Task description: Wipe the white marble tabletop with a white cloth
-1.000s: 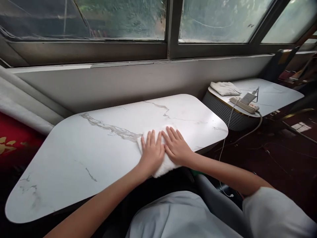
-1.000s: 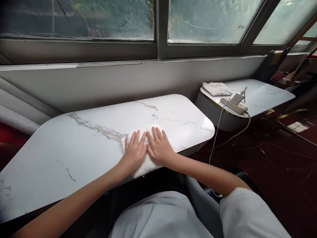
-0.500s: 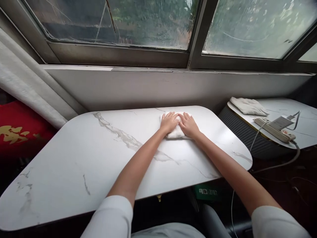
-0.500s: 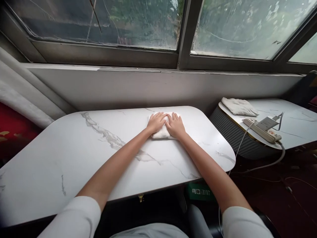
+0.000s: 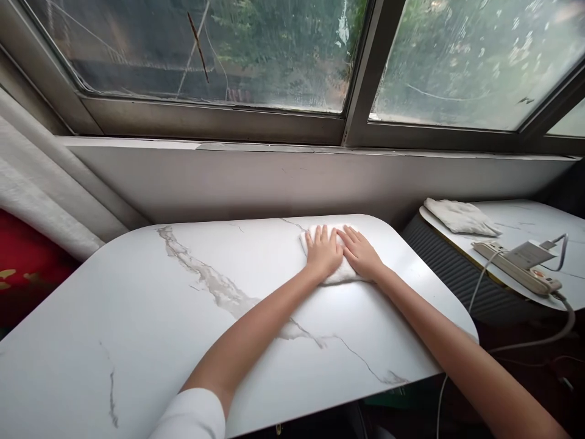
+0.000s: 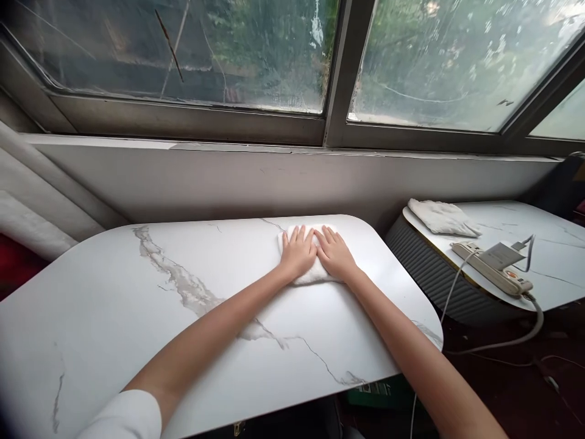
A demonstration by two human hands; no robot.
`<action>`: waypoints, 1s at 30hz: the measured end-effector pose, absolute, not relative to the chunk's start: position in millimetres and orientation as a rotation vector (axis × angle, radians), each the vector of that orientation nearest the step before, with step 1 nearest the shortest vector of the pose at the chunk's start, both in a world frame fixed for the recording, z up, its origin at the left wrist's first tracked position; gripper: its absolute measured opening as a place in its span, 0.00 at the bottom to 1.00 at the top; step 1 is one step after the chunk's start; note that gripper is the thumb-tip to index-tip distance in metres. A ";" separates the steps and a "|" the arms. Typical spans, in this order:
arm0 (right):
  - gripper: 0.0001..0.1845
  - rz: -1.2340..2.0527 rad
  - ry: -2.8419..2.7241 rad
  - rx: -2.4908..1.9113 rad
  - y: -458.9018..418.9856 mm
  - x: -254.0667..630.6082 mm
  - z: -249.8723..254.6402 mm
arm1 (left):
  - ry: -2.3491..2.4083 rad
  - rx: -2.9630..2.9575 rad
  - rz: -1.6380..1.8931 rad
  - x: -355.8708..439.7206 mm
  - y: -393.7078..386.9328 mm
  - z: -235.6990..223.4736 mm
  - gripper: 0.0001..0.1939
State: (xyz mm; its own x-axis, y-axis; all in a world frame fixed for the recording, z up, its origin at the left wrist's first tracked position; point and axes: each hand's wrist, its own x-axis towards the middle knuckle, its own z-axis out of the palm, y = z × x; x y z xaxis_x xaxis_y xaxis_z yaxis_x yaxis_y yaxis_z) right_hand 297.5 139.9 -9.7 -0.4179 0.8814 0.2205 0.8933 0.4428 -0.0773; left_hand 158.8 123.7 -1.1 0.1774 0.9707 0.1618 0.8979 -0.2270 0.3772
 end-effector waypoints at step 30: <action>0.29 -0.087 -2.314 -1.842 202.7 390.6 -4.9 | 1.537 2.314 0.552 254.5 190.2 -0.1 0.29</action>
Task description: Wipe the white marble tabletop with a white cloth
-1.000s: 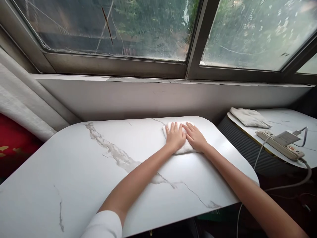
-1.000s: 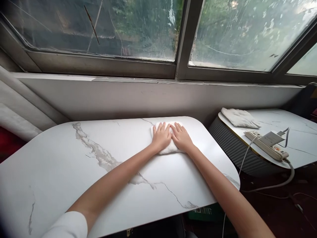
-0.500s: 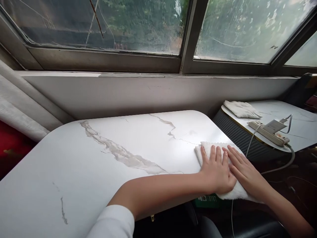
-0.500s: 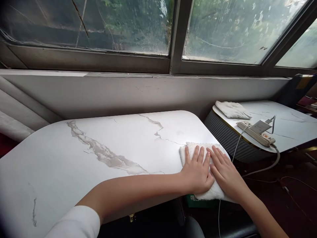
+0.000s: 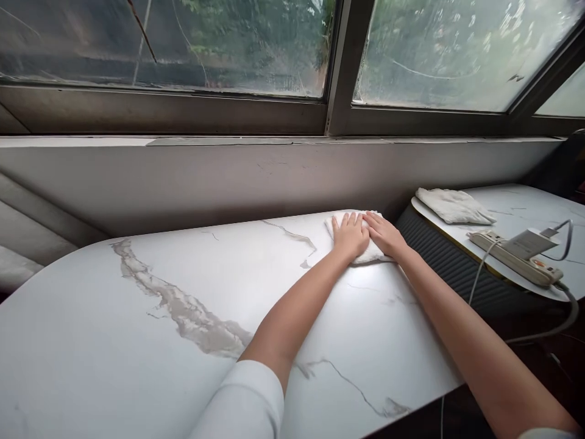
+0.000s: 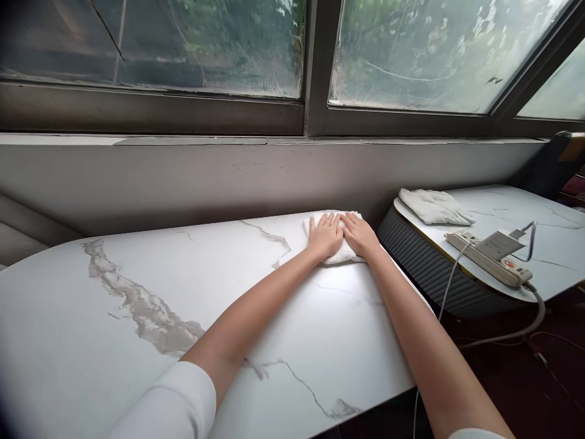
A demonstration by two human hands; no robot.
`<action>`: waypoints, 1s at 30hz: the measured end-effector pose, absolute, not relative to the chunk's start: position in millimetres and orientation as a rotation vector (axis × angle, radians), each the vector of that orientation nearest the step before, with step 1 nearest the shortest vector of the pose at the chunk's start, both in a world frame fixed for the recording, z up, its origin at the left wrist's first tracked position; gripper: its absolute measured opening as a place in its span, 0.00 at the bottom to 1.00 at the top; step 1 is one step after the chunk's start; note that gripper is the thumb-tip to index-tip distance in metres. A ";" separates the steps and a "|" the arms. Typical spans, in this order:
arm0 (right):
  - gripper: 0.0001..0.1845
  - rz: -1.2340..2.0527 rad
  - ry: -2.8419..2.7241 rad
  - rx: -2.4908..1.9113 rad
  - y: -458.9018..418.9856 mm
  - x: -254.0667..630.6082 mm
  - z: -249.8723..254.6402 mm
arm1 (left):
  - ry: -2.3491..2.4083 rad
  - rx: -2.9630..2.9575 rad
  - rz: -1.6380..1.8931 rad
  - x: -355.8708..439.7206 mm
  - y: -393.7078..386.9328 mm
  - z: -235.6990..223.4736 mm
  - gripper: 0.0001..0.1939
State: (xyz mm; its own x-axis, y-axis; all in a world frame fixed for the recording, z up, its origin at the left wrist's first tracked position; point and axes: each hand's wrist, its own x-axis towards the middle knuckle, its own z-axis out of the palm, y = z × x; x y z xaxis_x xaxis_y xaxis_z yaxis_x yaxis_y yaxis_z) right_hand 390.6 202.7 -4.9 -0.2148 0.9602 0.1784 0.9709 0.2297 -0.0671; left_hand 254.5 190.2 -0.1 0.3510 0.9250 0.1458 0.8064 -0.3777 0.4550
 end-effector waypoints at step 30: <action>0.34 -0.438 -2.280 -1.648 -59.9 316.3 -24.7 | 1.129 2.513 0.355 152.1 -36.8 6.6 0.30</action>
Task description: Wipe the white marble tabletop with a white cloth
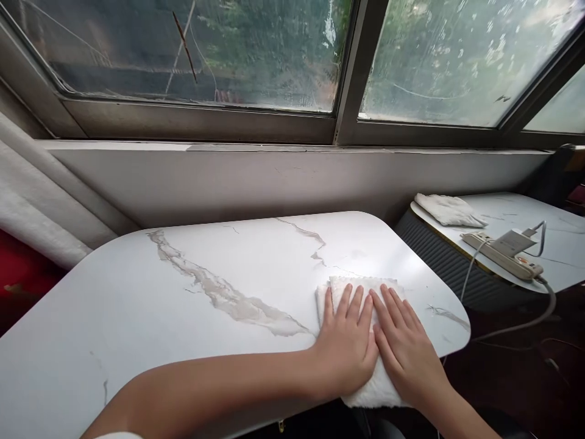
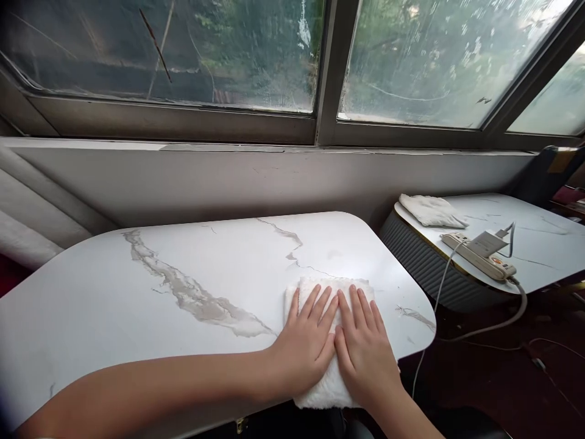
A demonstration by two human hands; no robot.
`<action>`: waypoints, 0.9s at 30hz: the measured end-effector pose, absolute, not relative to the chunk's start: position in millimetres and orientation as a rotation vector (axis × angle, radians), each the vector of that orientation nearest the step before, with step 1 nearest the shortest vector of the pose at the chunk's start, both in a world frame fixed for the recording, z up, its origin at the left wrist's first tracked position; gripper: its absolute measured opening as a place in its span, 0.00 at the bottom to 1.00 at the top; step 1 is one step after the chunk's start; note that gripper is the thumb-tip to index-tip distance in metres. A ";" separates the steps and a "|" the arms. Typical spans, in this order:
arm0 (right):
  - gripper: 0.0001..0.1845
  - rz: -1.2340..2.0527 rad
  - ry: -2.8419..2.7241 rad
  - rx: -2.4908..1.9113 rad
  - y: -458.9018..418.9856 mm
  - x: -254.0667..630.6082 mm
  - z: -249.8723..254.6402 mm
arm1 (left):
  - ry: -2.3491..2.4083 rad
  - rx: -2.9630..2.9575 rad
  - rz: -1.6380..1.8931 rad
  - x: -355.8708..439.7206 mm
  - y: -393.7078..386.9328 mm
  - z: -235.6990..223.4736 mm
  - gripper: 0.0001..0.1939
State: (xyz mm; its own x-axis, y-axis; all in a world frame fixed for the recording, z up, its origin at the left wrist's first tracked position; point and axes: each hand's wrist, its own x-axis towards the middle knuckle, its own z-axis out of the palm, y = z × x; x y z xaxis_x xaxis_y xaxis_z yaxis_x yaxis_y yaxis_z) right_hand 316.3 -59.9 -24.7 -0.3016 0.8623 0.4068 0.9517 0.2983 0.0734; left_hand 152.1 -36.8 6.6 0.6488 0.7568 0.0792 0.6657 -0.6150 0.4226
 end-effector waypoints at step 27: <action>0.28 0.039 -2.286 -1.764 165.8 198.0 3.9 | 1.870 2.248 0.468 81.3 163.9 1.0 0.27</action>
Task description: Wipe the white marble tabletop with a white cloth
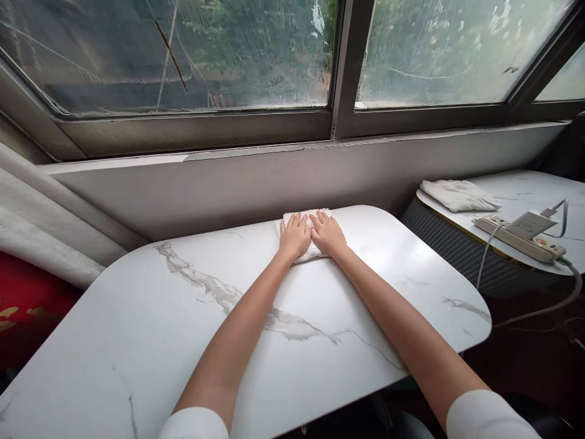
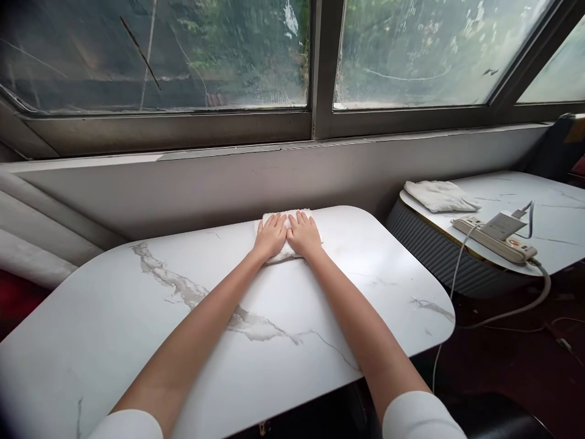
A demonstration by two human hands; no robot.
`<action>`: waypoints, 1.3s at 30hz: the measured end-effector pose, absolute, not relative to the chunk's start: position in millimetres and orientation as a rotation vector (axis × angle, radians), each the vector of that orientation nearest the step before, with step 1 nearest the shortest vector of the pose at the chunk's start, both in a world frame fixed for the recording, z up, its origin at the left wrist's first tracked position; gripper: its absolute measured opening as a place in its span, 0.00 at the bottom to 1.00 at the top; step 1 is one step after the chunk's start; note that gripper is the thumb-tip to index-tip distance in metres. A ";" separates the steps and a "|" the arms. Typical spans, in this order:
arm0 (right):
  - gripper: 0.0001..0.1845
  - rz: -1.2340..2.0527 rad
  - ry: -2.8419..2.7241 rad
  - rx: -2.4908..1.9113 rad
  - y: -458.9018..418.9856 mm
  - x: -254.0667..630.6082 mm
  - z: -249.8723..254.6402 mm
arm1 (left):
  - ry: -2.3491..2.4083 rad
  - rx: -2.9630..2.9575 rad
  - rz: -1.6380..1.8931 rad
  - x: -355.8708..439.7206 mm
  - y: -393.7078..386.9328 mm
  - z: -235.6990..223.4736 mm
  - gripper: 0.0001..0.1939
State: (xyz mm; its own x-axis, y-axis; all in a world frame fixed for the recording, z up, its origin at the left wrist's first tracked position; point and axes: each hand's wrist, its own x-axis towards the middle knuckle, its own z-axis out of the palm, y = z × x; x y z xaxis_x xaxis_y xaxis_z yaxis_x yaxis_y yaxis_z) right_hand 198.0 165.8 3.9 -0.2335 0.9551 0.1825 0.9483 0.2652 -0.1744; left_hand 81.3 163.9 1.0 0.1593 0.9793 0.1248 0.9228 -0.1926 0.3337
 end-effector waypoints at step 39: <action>0.29 0.235 -2.417 -1.526 122.4 54.6 4.8 | 2.084 2.166 0.377 -66.6 111.0 7.7 0.25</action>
State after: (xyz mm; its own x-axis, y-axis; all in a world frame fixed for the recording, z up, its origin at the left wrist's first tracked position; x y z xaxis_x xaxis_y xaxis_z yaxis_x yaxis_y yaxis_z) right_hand 54.6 122.4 4.8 -0.4069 0.9024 0.1421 0.8581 0.4309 -0.2793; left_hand -66.6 111.0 7.7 0.0254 0.9946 0.1002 0.9667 -0.0500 0.2509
